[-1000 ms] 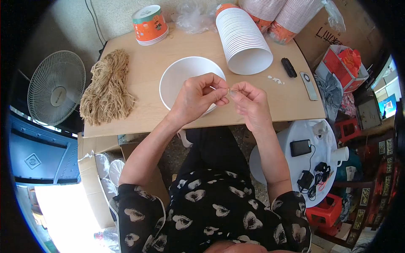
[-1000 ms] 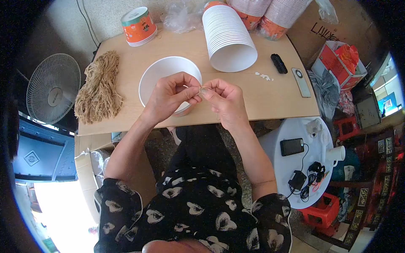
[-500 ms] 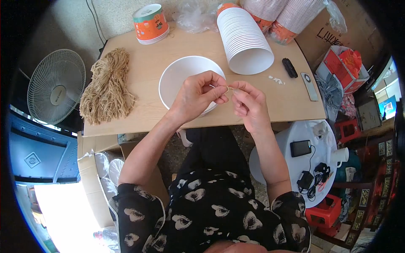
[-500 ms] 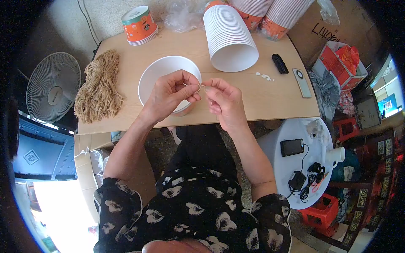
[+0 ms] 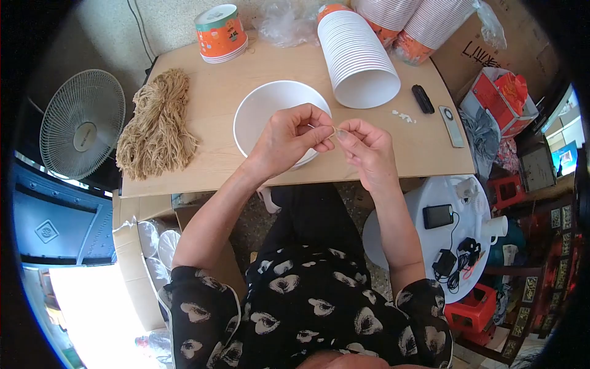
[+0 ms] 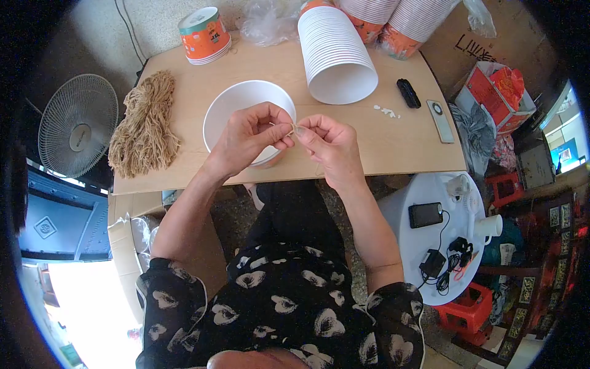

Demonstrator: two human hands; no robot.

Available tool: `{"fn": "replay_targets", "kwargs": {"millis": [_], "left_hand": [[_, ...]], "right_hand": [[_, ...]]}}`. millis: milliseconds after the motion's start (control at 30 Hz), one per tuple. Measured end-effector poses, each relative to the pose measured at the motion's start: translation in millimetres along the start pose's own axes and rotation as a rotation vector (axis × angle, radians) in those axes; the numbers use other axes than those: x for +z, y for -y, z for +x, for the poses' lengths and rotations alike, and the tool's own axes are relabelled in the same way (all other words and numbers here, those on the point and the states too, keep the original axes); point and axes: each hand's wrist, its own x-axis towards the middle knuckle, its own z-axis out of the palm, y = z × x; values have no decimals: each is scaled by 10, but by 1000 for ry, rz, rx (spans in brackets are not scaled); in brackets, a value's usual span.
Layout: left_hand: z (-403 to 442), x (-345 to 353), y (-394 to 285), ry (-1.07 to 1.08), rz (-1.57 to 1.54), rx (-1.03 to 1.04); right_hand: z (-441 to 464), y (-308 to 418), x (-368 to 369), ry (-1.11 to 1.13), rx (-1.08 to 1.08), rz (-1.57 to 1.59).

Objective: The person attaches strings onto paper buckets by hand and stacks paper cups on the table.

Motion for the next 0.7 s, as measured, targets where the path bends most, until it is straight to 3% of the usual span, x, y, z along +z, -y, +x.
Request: {"fn": "replay_targets", "kwargs": {"millis": [200, 367, 700], "left_hand": [[-11, -22, -59, 42, -9, -50], [-16, -40, -58, 72, -25, -80], [4, -40, -48, 42, -62, -72]], "right_hand": [[6, 23, -18, 40, -16, -57], [-24, 19, 105, -117, -231, -386], [10, 52, 89, -115, -261, -336]]}}
